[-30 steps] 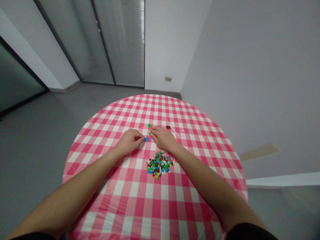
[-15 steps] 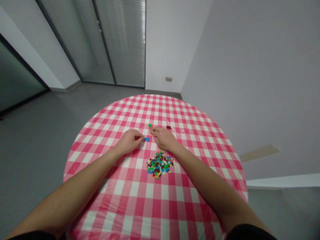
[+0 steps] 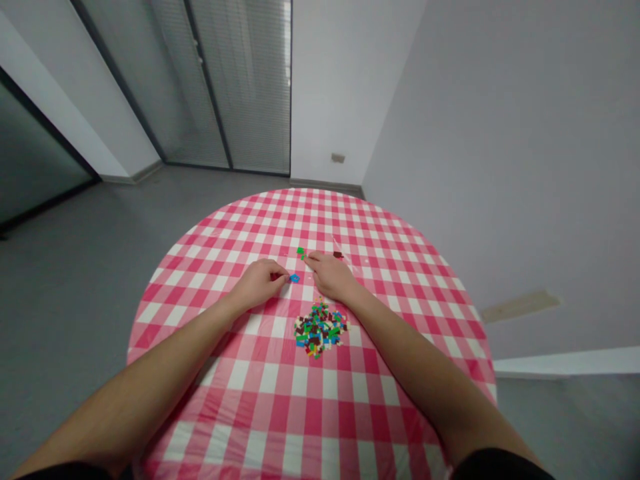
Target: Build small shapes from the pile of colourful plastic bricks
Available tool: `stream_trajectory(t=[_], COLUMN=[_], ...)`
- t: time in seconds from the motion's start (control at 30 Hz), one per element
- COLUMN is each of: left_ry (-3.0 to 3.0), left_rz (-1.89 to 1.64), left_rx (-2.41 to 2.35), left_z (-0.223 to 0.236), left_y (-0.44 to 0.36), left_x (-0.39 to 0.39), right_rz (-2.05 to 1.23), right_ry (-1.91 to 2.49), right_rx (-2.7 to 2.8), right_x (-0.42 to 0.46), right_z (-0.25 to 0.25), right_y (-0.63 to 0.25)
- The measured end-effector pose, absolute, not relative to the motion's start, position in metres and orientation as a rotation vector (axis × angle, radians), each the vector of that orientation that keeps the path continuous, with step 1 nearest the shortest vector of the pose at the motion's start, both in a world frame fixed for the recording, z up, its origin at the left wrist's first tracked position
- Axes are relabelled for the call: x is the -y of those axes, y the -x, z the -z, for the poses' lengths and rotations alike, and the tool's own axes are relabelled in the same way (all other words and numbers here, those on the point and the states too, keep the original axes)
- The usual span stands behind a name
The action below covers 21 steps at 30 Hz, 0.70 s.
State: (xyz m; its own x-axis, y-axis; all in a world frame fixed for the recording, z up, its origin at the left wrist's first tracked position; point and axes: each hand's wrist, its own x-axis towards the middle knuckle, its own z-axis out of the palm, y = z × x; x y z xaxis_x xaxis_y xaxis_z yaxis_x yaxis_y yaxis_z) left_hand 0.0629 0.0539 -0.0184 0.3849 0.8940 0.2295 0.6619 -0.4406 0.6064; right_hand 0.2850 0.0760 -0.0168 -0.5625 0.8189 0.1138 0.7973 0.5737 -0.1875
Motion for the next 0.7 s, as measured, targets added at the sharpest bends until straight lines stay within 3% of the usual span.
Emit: stream_trajectory(t=[0.7], left_ry=[-2.226], left_rz=[-0.733], left_rx=[-1.349], left_z=[0.0159], left_y=[-0.0638], left_x=[-0.0521], right_rz=[-0.283], right_ry=[1.177], right_rx=[2.675], right_x=[-0.0823], right_z=[0.023], right_y=[-0.2855])
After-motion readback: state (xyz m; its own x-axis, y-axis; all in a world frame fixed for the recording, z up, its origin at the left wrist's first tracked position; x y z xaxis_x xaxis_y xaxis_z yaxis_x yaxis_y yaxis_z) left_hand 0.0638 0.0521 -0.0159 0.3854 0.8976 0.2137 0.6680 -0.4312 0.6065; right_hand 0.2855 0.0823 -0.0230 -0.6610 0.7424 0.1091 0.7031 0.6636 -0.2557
